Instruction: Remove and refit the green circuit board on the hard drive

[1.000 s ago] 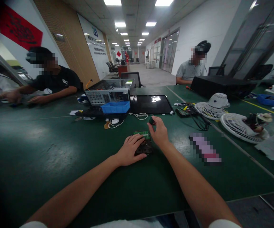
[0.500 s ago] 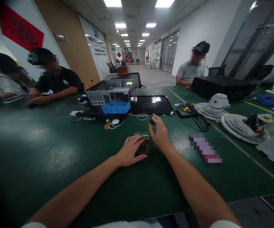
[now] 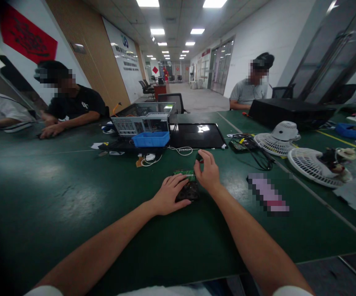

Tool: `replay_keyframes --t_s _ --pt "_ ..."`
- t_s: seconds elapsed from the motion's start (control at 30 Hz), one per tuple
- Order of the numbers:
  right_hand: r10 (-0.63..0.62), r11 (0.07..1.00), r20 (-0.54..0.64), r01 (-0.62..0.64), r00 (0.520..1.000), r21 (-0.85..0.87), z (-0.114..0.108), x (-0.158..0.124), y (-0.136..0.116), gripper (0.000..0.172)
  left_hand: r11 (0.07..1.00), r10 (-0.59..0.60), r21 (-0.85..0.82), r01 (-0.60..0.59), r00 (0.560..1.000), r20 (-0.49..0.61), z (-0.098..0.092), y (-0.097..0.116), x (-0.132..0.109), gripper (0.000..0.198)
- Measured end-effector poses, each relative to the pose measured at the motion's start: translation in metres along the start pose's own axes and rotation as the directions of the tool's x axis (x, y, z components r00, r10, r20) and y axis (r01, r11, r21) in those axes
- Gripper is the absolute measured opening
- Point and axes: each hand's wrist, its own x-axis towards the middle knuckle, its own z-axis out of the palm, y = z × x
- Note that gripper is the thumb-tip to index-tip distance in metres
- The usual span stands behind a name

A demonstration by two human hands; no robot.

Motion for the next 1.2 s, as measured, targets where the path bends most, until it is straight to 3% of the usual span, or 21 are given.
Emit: replay_keyframes --t_s 0.23,0.7,0.97,1.2 --pt "0.034 0.998 -0.031 -0.035 0.999 -0.044 -0.002 0.002 -0.004 0.036 1.000 -0.003 -0.005 0.004 1.000 0.010 -0.001 0.001 0.000 0.084" --pt "0.012 1.000 0.058 -0.012 0.998 -0.012 -0.007 0.005 -0.009 0.035 1.000 -0.001 0.001 0.001 1.000 -0.004 0.000 0.000 0.000 0.083" --pt "0.042 0.999 -0.045 -0.043 0.998 -0.013 -0.003 0.003 -0.004 0.034 1.000 -0.003 -0.015 0.003 1.000 0.004 -0.001 0.000 0.000 0.083" --pt "0.031 0.999 -0.036 -0.029 0.999 0.036 0.001 0.001 0.002 0.036 1.000 -0.005 -0.003 0.005 1.000 0.013 -0.001 0.000 0.000 0.084"
